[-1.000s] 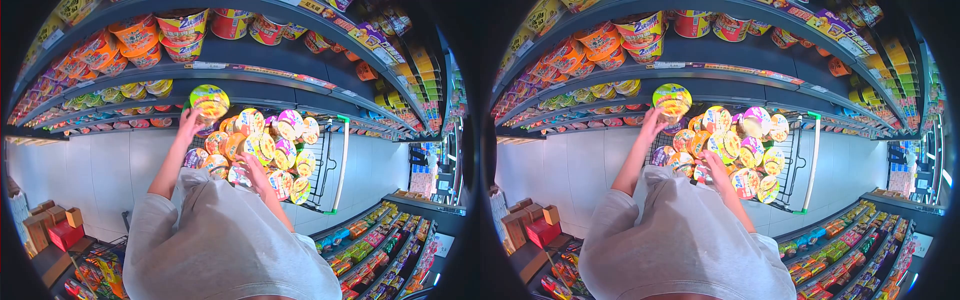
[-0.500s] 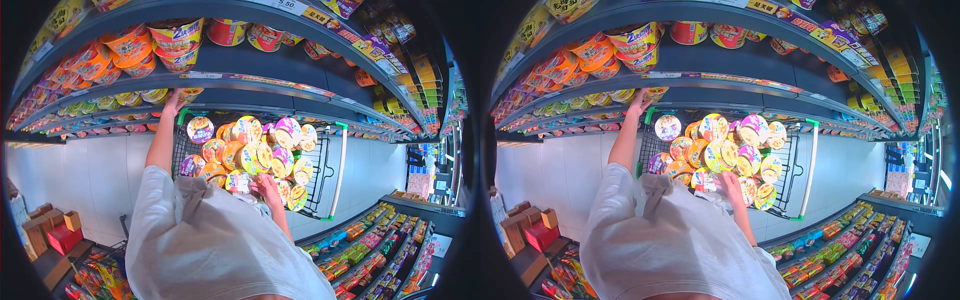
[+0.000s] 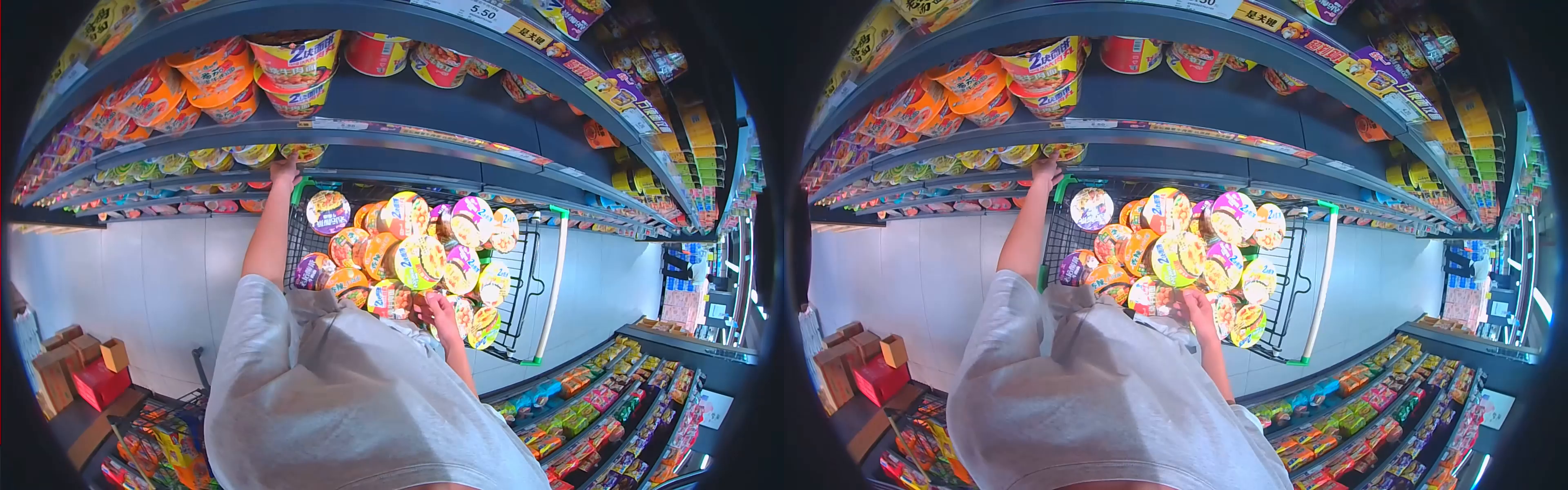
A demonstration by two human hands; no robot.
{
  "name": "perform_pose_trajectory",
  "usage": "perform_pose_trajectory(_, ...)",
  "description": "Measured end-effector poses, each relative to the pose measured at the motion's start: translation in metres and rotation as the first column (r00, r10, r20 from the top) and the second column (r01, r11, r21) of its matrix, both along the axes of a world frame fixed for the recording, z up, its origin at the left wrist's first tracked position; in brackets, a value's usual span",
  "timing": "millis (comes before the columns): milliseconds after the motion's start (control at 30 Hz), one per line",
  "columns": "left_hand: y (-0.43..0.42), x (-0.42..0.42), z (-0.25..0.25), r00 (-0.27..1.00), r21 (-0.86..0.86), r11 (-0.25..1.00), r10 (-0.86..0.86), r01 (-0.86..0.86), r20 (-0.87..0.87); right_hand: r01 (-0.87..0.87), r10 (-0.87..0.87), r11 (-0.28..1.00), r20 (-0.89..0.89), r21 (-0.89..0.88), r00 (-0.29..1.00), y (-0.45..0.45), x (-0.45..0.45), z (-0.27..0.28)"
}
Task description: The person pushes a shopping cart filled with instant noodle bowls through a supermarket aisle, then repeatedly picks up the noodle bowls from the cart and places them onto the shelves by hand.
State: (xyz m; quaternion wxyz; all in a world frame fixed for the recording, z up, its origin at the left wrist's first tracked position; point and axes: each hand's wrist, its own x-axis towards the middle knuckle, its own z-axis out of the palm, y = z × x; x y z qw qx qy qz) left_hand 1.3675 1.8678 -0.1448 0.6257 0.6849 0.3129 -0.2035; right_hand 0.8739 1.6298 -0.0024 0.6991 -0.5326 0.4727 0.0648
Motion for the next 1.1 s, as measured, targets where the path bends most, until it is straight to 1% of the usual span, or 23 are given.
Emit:
perform_pose_trajectory(33, -0.001, 0.0, -0.003, 0.998, -0.051, 0.997, 0.056, -0.057, -0.032, -0.019, 0.019, 1.0, -0.003, -0.006, 1.0, -0.001, 0.0, -0.001)
perform_pose_trajectory(133, -0.002, 0.004, -0.014, 0.992, -0.125, 0.984, 0.123, -0.125, -0.026, -0.05, 0.049, 0.999, -0.01, -0.014, 0.999, -0.001, -0.002, -0.007)
perform_pose_trajectory(233, -0.001, 0.006, -0.02, 0.987, -0.139, 0.978, 0.158, -0.155, 0.017, -0.042, 0.042, 0.999, 0.002, -0.022, 0.999, -0.004, -0.003, -0.01)
perform_pose_trajectory(433, 0.006, -0.001, -0.015, 0.988, -0.151, 0.978, 0.149, -0.142, 0.034, -0.05, 0.051, 0.998, 0.029, -0.026, 0.998, -0.003, -0.007, -0.01)
perform_pose_trajectory(533, 0.007, -0.014, 0.017, 0.993, -0.187, 0.975, 0.121, -0.12, -0.005, -0.032, 0.033, 0.999, 0.045, -0.02, 0.998, -0.004, -0.009, -0.017)
perform_pose_trajectory(567, 0.006, -0.015, 0.009, 0.995, -0.156, 0.983, 0.102, -0.1, 0.003, -0.039, 0.04, 0.999, 0.052, -0.028, 0.998, -0.004, -0.008, -0.016)
perform_pose_trajectory(633, 0.003, -0.021, -0.006, 0.999, -0.092, 0.995, 0.037, -0.036, 0.012, -0.027, 0.03, 0.999, 0.056, -0.042, 0.998, -0.003, -0.008, -0.016)
perform_pose_trajectory(667, -0.006, -0.039, 0.006, 0.994, -0.098, 0.995, 0.014, -0.004, 0.106, -0.022, 0.024, 0.999, 0.039, -0.048, 0.999, -0.003, -0.005, -0.015)
perform_pose_trajectory(733, -0.024, -0.074, 0.028, 0.974, -0.176, 0.978, -0.077, 0.116, 0.214, 0.006, -0.004, 0.998, 0.035, -0.057, 0.999, -0.005, -0.005, -0.023)
perform_pose_trajectory(767, -0.033, -0.088, 0.012, 0.941, -0.154, 0.967, -0.151, 0.204, 0.302, 0.016, -0.015, 0.998, 0.018, -0.055, 1.0, -0.007, -0.005, -0.031)
perform_pose_trajectory(800, -0.04, -0.109, 0.011, 0.915, -0.245, 0.918, -0.222, 0.312, 0.336, 0.036, -0.036, 0.998, 0.004, -0.044, 0.999, -0.007, -0.002, -0.03)
perform_pose_trajectory(833, -0.056, -0.135, 0.038, 0.87, -0.093, 0.912, -0.345, 0.4, 0.352, 0.044, -0.044, 0.998, 0.003, -0.05, 0.999, -0.006, 0.0, -0.027)
perform_pose_trajectory(867, -0.071, -0.155, 0.047, 0.811, -0.046, 0.856, -0.469, 0.515, 0.349, 0.049, -0.049, 0.997, 0.003, -0.058, 0.999, -0.005, 0.004, -0.023)
perform_pose_trajectory(900, -0.08, -0.173, 0.042, 0.738, -0.105, 0.766, -0.559, 0.634, 0.379, 0.052, -0.052, 0.997, 0.004, -0.065, 0.999, -0.004, 0.007, -0.021)
perform_pose_trajectory(933, -0.09, -0.195, 0.054, 0.7, -0.144, 0.706, -0.612, 0.693, 0.368, 0.053, -0.054, 0.996, -0.004, -0.066, 0.999, -0.004, 0.01, -0.021)
perform_pose_trajectory(967, -0.1, -0.205, 0.058, 0.587, -0.112, 0.588, -0.736, 0.801, 0.336, 0.039, -0.04, 0.996, -0.006, -0.085, 0.999, -0.004, 0.013, -0.022)
perform_pose_trajectory(1000, -0.11, -0.218, 0.058, 0.517, -0.101, 0.518, -0.779, 0.85, 0.355, 0.027, -0.028, 0.994, -0.009, -0.104, 1.0, -0.004, 0.015, -0.023)
perform_pose_trajectory(1033, -0.12, -0.228, 0.053, 0.487, -0.095, 0.496, -0.769, 0.863, 0.414, 0.017, -0.018, 0.992, -0.011, -0.123, 1.0, -0.003, 0.017, -0.024)
perform_pose_trajectory(1100, -0.135, -0.243, 0.047, 0.421, -0.077, 0.452, -0.738, 0.889, 0.528, 0.035, -0.034, 0.997, 0.017, -0.064, 0.999, 0.0, 0.024, -0.016)
